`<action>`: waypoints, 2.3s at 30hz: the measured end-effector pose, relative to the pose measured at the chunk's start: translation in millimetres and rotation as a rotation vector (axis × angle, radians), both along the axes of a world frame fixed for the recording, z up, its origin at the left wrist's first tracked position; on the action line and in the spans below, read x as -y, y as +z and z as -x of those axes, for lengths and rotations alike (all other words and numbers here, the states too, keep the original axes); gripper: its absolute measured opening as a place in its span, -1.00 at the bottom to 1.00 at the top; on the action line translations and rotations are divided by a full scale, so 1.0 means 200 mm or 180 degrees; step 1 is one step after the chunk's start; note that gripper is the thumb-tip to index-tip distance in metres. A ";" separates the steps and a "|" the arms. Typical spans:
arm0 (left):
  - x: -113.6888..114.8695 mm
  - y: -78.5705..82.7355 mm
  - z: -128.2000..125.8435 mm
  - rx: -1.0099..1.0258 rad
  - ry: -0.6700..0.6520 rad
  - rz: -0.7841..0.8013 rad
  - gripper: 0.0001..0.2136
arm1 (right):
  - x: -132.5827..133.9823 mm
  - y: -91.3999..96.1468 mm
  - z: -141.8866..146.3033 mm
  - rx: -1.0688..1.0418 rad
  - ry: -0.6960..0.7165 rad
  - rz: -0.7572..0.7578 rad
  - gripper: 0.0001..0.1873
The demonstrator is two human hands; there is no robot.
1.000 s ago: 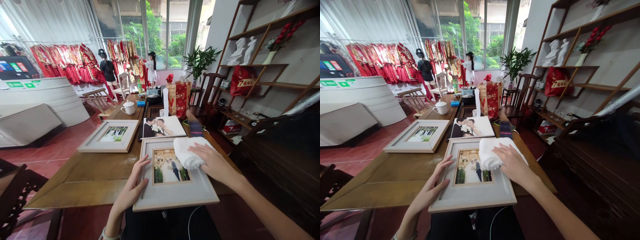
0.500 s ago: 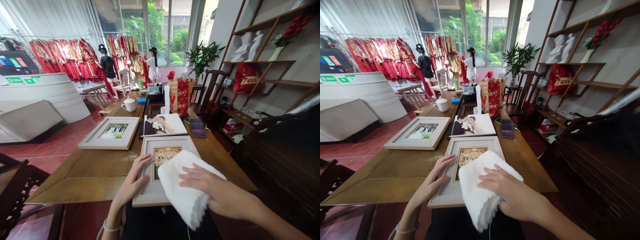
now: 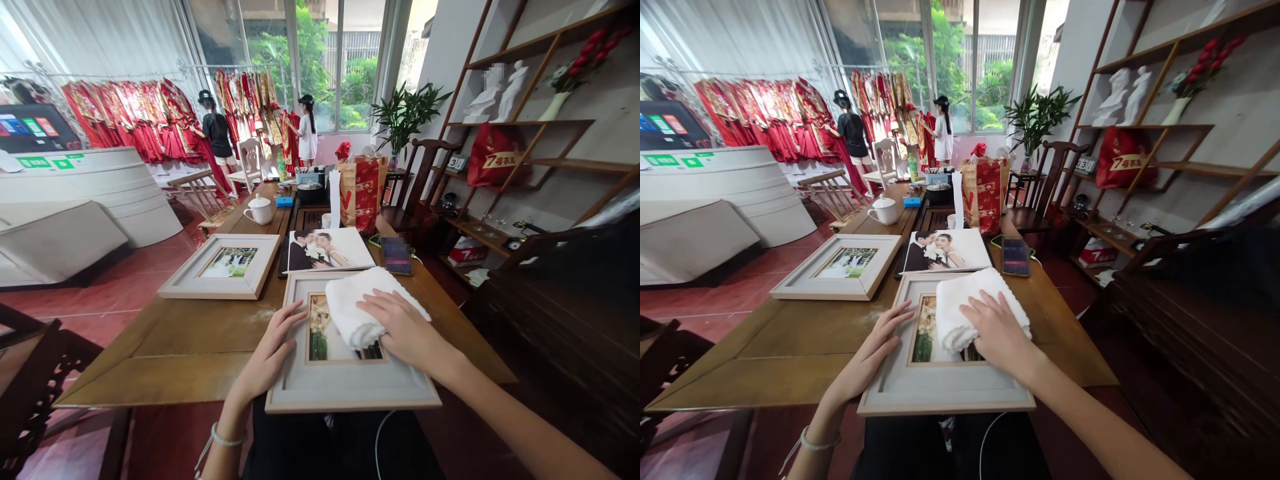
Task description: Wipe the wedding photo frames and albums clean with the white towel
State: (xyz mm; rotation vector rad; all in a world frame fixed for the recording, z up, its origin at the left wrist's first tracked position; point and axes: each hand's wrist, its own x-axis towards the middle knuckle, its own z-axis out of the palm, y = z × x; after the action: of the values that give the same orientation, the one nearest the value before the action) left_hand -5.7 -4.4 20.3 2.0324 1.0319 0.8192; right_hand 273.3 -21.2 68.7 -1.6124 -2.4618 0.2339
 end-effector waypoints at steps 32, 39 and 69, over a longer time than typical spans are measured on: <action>0.00 -0.02 -0.03 0.0207 0.0170 0.0000 -0.62 | 0.31 -0.02 0.34 -0.0585 0.2287 0.0547 -0.31; 0.00 -0.01 -0.01 0.0101 0.0053 -0.0107 -0.54 | 0.46 0.06 0.07 -0.0170 0.1230 0.0730 -0.12; -0.01 -0.03 0.01 0.0134 0.0002 -0.0287 -0.65 | 0.03 0.17 -0.09 0.0116 0.0077 0.0229 -0.30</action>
State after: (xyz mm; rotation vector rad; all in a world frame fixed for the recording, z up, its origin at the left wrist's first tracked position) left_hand -8.5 -2.6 15.1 2.0810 0.9880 0.9200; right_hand 291.3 -27.8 103.5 -1.6300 -2.5289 0.3024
